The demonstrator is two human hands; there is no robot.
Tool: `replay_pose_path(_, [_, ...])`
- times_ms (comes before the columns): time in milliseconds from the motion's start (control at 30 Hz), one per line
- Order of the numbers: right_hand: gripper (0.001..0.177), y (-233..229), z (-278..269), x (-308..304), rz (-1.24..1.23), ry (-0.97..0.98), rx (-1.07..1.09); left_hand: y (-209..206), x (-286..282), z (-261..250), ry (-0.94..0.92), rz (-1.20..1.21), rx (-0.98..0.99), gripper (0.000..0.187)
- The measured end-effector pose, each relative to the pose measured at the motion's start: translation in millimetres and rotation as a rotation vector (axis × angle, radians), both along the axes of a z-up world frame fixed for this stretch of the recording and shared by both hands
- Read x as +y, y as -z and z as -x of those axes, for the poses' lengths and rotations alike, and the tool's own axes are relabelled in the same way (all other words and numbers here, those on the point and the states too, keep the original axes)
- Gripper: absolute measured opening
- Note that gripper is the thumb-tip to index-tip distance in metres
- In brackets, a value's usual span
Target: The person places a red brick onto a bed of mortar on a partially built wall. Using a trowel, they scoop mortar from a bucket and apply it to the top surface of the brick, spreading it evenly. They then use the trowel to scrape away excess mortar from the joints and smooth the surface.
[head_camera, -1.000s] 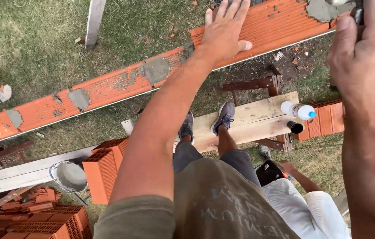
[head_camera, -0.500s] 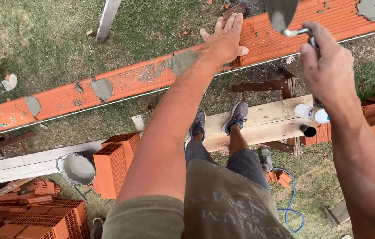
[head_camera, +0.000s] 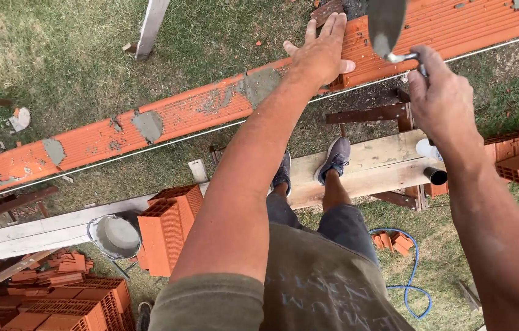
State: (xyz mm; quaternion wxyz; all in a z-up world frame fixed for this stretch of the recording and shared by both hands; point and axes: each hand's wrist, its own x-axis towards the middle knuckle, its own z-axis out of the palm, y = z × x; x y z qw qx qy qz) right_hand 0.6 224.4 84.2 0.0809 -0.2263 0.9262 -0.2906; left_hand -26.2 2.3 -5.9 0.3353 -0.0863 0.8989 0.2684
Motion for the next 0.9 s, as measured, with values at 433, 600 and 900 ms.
replay_pose_path(433, [0.024, 20, -11, 33, -0.062, 0.105, -0.068, -2, 0, -1, -0.033, -0.009, 0.002, 0.100])
replay_pose_path(600, [0.012, -1, -72, 103, 0.787, 0.299, -0.376, -23, 2, -11, 0.073, 0.046, 0.023, 0.096])
replay_pose_path(900, [0.026, 247, -108, 70, 1.063, 1.666, -0.369, -43, 1, -8, 0.461, 0.175, 0.080, 0.071])
